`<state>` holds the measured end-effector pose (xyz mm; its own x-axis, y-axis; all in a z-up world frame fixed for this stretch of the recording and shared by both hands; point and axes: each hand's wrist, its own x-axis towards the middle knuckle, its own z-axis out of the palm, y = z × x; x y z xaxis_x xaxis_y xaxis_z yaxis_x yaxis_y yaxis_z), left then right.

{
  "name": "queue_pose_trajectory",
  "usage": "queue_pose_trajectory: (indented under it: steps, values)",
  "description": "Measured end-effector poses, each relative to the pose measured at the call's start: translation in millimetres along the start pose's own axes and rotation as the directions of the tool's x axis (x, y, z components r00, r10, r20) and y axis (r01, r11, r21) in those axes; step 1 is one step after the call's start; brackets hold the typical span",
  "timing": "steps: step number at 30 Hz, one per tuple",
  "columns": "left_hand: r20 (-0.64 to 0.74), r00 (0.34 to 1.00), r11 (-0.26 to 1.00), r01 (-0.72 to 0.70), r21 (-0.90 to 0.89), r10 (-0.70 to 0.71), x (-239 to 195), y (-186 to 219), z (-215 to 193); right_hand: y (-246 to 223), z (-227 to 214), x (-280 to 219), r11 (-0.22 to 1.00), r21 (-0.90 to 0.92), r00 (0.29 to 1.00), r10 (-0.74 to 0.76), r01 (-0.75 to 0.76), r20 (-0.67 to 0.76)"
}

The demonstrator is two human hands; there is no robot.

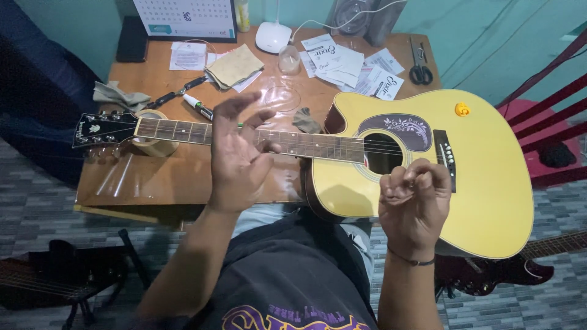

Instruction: The person removes an old string from the headstock of an acoustic guitar. They then take a new string, thread it through the soundhole, and begin winding it onto the tuning peg.

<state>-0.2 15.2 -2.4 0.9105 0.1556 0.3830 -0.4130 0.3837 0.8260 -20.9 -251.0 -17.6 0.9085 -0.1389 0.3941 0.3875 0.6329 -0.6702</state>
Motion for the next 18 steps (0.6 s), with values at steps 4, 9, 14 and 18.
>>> queue_pose_trajectory:
  steps: [4,9,14,18]
  values:
    - [0.112,0.994,0.992,-0.025,0.126,0.011,4.0,-10.1,-8.7,-3.7,-2.6,1.3,0.999,-0.042,1.000,-0.002,0.002,-0.001]
    - [0.265,0.829,0.807,0.549,-0.217,-0.493,6.2,-13.7,-6.8,-4.0,4.5,-1.1,0.995,-0.100,1.000,0.017,-0.017,0.005]
    - [0.301,0.855,0.775,0.513,-0.369,-0.423,6.4,-10.6,-1.4,1.2,-4.7,1.2,0.982,-0.190,0.998,0.000,-0.012,-0.067]
    - [0.323,0.863,0.829,0.481,-0.286,-0.390,1.5,-14.2,2.7,4.9,-5.4,4.0,0.966,-0.257,0.989,-0.003,-0.036,-0.146]
